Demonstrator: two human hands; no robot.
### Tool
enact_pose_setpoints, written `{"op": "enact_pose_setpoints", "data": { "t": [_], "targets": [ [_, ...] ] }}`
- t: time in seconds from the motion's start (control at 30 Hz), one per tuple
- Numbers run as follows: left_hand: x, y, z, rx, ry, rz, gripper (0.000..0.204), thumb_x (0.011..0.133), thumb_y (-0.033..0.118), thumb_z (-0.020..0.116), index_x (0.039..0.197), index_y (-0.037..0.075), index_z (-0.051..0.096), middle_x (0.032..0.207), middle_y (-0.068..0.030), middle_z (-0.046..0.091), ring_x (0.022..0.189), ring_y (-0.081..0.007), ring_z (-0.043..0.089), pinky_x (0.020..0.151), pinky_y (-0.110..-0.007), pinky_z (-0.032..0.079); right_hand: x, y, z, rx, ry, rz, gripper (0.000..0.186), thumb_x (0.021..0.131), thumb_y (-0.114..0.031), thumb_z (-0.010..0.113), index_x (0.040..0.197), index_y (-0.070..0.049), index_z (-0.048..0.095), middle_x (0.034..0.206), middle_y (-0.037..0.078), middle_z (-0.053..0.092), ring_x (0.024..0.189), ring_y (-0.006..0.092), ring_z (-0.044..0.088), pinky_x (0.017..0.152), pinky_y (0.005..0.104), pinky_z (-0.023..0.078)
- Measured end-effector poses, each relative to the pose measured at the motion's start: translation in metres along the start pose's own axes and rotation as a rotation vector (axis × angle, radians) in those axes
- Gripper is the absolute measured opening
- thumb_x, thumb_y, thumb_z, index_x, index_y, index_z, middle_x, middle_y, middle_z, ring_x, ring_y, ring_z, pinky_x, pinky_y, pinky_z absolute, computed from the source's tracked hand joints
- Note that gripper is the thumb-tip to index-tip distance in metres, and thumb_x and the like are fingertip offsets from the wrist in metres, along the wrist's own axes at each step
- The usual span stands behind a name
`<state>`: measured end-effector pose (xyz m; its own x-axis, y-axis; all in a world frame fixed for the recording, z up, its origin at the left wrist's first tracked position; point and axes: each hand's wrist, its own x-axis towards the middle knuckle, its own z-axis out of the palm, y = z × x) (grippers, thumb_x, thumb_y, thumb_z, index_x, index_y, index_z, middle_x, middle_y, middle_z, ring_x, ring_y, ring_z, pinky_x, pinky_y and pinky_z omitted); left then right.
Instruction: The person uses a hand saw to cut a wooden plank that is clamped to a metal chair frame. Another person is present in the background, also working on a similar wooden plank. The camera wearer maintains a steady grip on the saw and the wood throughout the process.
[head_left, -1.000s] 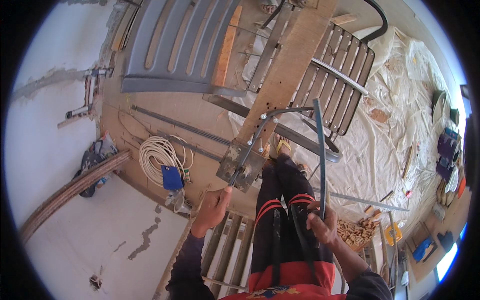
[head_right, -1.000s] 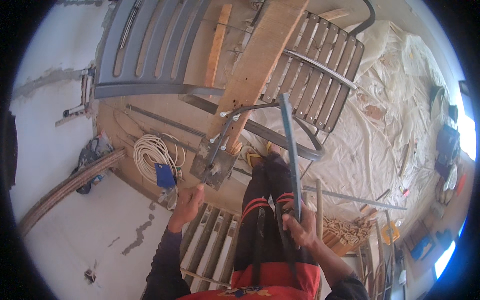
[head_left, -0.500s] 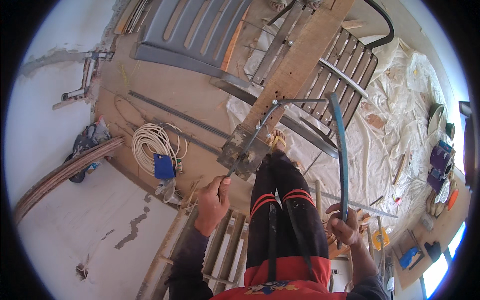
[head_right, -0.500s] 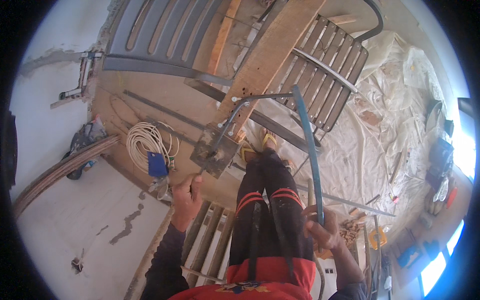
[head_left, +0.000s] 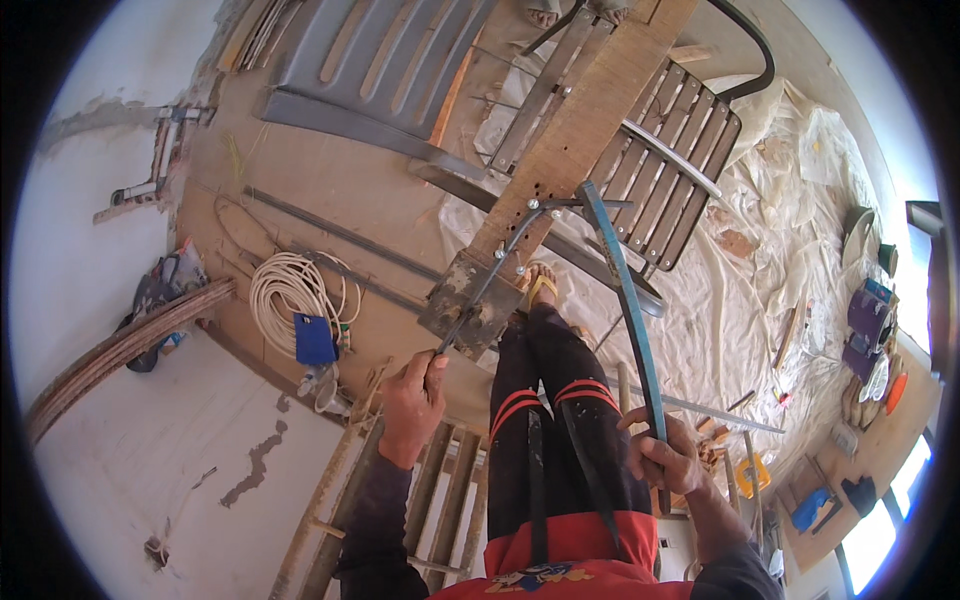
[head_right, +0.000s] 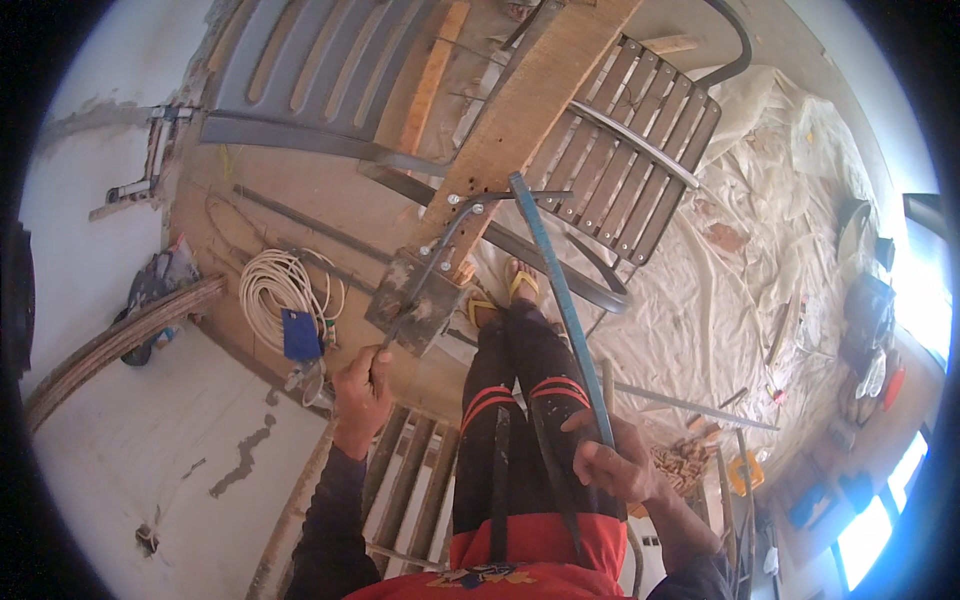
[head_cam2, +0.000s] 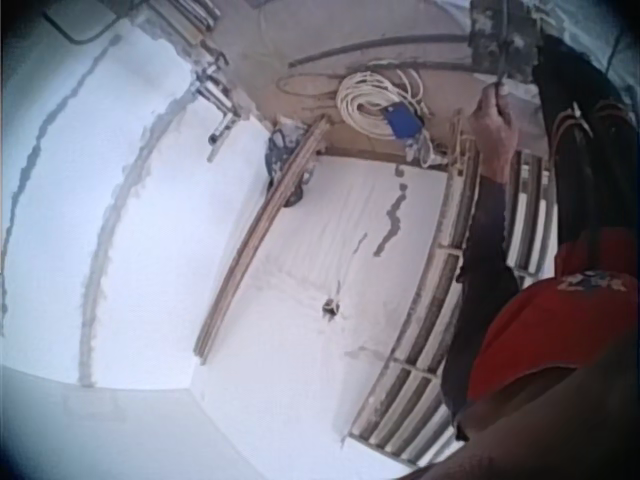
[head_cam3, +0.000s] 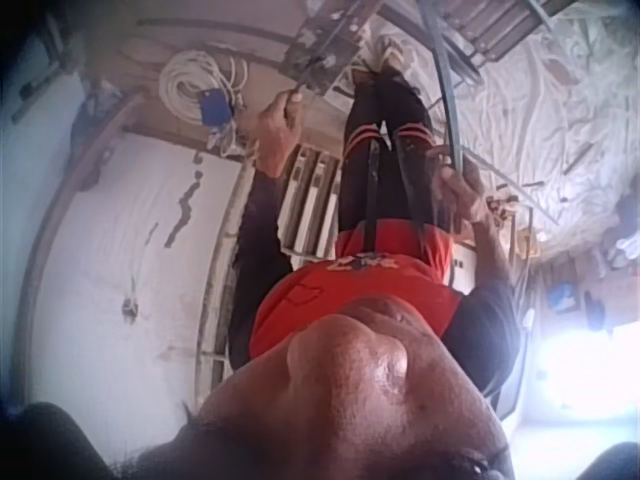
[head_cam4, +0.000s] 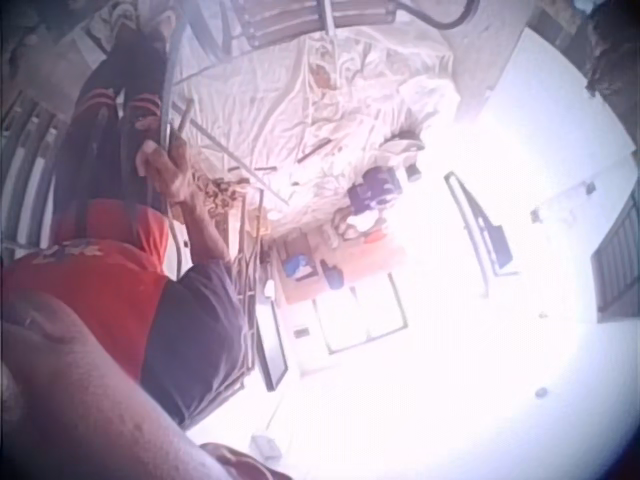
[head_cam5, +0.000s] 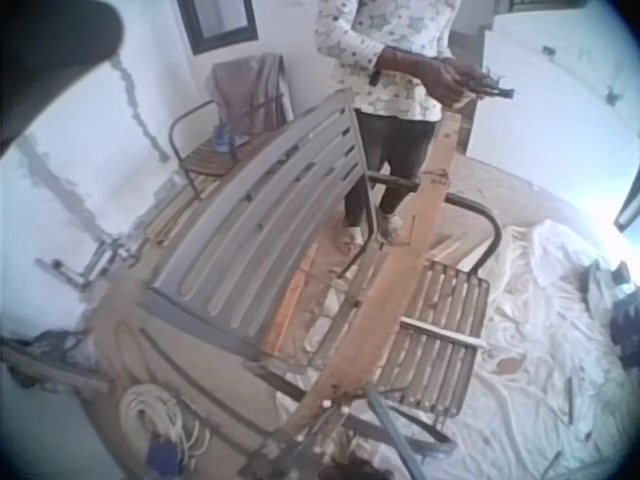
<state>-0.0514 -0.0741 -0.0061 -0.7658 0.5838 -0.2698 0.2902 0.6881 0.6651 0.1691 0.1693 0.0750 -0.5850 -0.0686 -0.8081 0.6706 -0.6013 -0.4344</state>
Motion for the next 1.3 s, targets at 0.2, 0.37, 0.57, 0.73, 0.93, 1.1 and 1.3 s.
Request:
{"op": "enact_pose_setpoints", "data": {
  "t": [0.2,0.37,0.57,0.73,0.93,1.1,1.3],
  "targets": [
    [0.004,-0.002,-0.001,0.013,-0.046,-0.021,0.013,0.089,0.015,0.055,0.084,0.003,0.054,0.058,-0.0139,0.053,0.046,-0.0283,0.051,0.042,-0.035,0.036,0.011,-0.01,-0.01,-0.018,-0.091,0.022,0.046,0.091,-0.034,0.045,0.117,0.005,0.044,0.059,0.003,0.054,0.042,0.0055,0.043,0.041,0.0202,0.032],
    [0.007,-0.001,0.0,0.01,-0.034,-0.009,0.012,0.089,0.014,0.055,0.084,0.004,0.054,0.059,-0.0144,0.054,0.048,-0.0309,0.053,0.043,-0.036,0.037,0.012,-0.011,-0.016,-0.118,-0.011,-0.027,0.048,0.092,-0.038,0.044,0.116,0.004,0.047,0.058,0.003,0.054,0.043,0.0062,0.044,0.042,0.0207,0.032],
    [0.008,0.0,0.001,0.02,-0.011,0.01,0.012,0.089,0.015,0.055,0.083,0.004,0.053,0.06,-0.0146,0.054,0.049,-0.0317,0.053,0.043,-0.037,0.037,0.018,-0.007,-0.022,-0.196,0.046,-0.133,0.053,0.091,-0.042,0.046,0.111,0.007,0.047,0.052,0.004,0.051,0.036,0.0041,0.037,0.036,0.0193,0.025],
    [0.004,0.0,0.008,0.077,0.008,0.035,0.014,0.089,0.016,0.055,0.081,0.004,0.052,0.058,-0.0138,0.053,0.049,-0.031,0.053,0.043,-0.036,0.038,0.016,-0.005,-0.02,-0.132,0.077,-0.098,0.052,0.09,-0.043,0.048,0.107,0.005,0.048,0.052,0.004,0.051,0.034,0.004,0.036,0.035,0.0185,0.026],
    [-0.007,0.009,0.009,0.053,-0.034,-0.069,0.014,0.09,0.017,0.054,0.083,0.005,0.052,0.058,-0.0141,0.053,0.05,-0.0323,0.054,0.043,-0.037,0.038,0.012,-0.001,-0.017,-0.101,0.077,-0.1,0.051,0.089,-0.044,0.048,0.105,0.005,0.049,0.053,0.005,0.053,0.033,0.0039,0.036,0.034,0.0178,0.027],
    [-0.009,0.007,0.014,0.014,0.005,-0.071,0.015,0.09,0.018,0.054,0.083,0.005,0.051,0.057,-0.0143,0.053,0.05,-0.0333,0.055,0.044,-0.039,0.038,0.022,0.019,-0.017,-0.047,0.092,-0.124,0.048,0.09,-0.041,0.045,0.105,0.004,0.049,0.055,0.006,0.054,0.034,0.0044,0.036,0.035,0.019,0.026],
    [-0.012,0.009,0.014,0.019,-0.002,-0.079,0.016,0.09,0.019,0.053,0.083,0.006,0.05,0.056,-0.0147,0.052,0.05,-0.0346,0.054,0.044,-0.039,0.038,0.055,0.053,0.021,-0.016,0.087,-0.127,0.045,0.094,-0.038,0.038,0.108,0.002,0.049,0.055,0.004,0.052,0.039,0.0058,0.038,0.038,0.0199,0.028]
  ]
}}
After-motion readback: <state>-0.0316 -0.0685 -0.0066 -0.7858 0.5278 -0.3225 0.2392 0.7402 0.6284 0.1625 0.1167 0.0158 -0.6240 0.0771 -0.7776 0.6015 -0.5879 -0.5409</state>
